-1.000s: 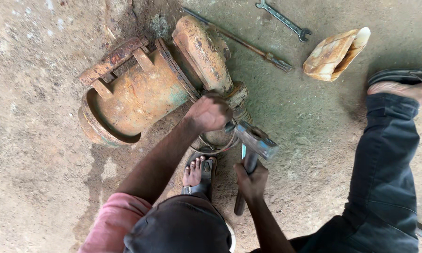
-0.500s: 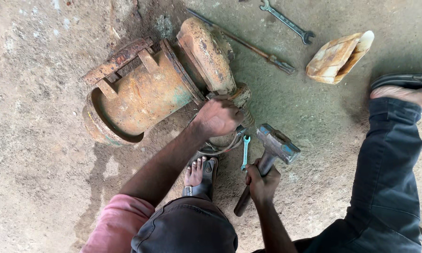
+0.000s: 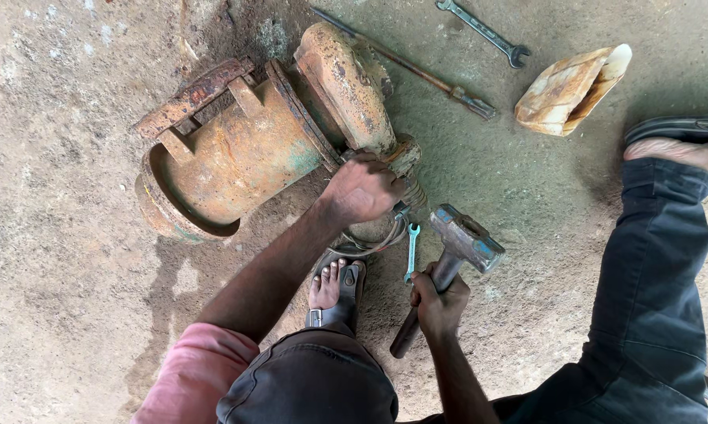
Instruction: The person uses a hammer and wrench to loosen and remove bolts from a rusty cylindrical machine part. They repeatedly strike the wrench and the metal housing to dislodge fasteners and separate components.
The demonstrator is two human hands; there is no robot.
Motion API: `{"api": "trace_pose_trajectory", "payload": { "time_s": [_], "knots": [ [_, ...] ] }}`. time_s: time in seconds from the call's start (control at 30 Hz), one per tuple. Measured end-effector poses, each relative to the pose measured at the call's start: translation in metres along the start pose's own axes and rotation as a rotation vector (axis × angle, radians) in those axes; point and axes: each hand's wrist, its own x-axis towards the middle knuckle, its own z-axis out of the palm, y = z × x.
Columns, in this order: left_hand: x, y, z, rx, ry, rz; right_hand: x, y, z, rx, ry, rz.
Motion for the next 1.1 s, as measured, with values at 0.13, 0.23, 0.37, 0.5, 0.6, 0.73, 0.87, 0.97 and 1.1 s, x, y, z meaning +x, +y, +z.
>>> {"api": "trace_pose_trajectory", "payload": {
  "time_s": [0.13,0.23,0.37,0.5,0.6,0.73,0.87,0.97,1.1],
  "knots": [
    [0.000,-0.002,-0.001,0.036,-0.099,0.008,0.000,-0.004,0.002,-0.016,-0.011,-0.035],
    [0.000,-0.005,-0.002,-0.182,-0.198,-0.029,-0.003,-0.008,0.003,-0.019,-0.009,0.007],
    [0.002,-0.003,-0.002,-0.029,-0.039,0.007,-0.011,-0.013,0.006,0.089,0.036,0.048],
    [0.004,-0.003,-0.004,-0.056,0.064,-0.023,-0.016,-0.008,0.018,0.229,0.094,0.067],
    [0.006,-0.003,-0.006,-0.082,0.178,-0.012,-0.015,0.004,0.031,0.272,0.013,0.017],
    [0.009,0.000,-0.007,0.066,-0.027,0.002,-0.012,0.020,0.031,-0.037,-0.035,-0.047],
    [0.008,-0.002,-0.006,-0.042,-0.026,0.001,-0.011,0.023,0.016,-0.011,-0.037,-0.069],
    [0.004,-0.004,-0.007,0.088,0.046,0.113,-0.008,0.015,0.009,0.075,-0.024,-0.060],
    [0.004,-0.003,-0.007,0.003,-0.058,0.061,-0.008,0.001,0.008,0.161,0.016,0.039]
  ]
}}
